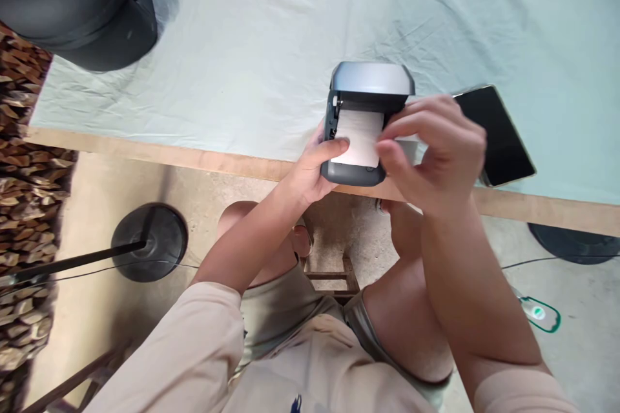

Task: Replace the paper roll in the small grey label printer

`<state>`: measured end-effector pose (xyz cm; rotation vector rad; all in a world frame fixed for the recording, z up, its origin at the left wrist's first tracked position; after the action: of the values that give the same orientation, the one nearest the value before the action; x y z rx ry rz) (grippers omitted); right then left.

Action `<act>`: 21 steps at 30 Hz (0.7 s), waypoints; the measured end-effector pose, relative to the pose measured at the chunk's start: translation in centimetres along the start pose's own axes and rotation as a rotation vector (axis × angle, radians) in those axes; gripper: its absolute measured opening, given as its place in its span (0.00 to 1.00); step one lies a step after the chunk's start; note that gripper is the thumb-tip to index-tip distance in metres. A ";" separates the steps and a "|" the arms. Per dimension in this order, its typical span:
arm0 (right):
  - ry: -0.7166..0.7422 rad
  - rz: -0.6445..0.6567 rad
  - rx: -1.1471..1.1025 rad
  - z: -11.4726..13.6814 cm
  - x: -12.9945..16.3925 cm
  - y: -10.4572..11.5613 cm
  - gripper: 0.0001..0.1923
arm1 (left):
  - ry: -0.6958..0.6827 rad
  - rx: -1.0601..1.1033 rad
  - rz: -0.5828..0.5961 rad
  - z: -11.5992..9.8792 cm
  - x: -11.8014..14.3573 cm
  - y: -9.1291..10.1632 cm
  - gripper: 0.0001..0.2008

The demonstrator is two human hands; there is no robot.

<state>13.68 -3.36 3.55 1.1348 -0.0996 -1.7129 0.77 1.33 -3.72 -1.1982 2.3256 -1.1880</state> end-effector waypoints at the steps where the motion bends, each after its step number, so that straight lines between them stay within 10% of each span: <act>1: -0.049 -0.101 -0.046 -0.4 0.0 0.2 0.08 | -0.001 -0.006 -0.003 0.1 0.0 0.1 0.20; 4: -0.208 -0.279 -0.113 -1.7 0.1 0.4 0.08 | 0.019 -0.050 -0.031 0.3 0.3 0.5 0.23; 12: -0.360 0.160 -0.278 -2.2 0.8 -1.5 0.27 | 0.025 -0.020 -0.026 0.3 0.6 0.5 0.18; 21: -0.291 0.188 -0.214 -2.4 0.9 -1.7 0.24 | 0.022 0.046 -0.071 0.5 0.3 0.7 0.19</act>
<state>14.22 -2.22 0.78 0.6932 -0.1925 -1.6652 0.49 1.07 -4.58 -1.2681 2.2758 -1.2777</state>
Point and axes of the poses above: each hand's wrist, its own x-axis away from the middle knuckle, its own y-axis out of the back of the hand, z = x × y, the point moved 3 cm from there along -x, towards the middle knuckle, and after that the axes turned 1 degree about z, right-handed, at the moved point
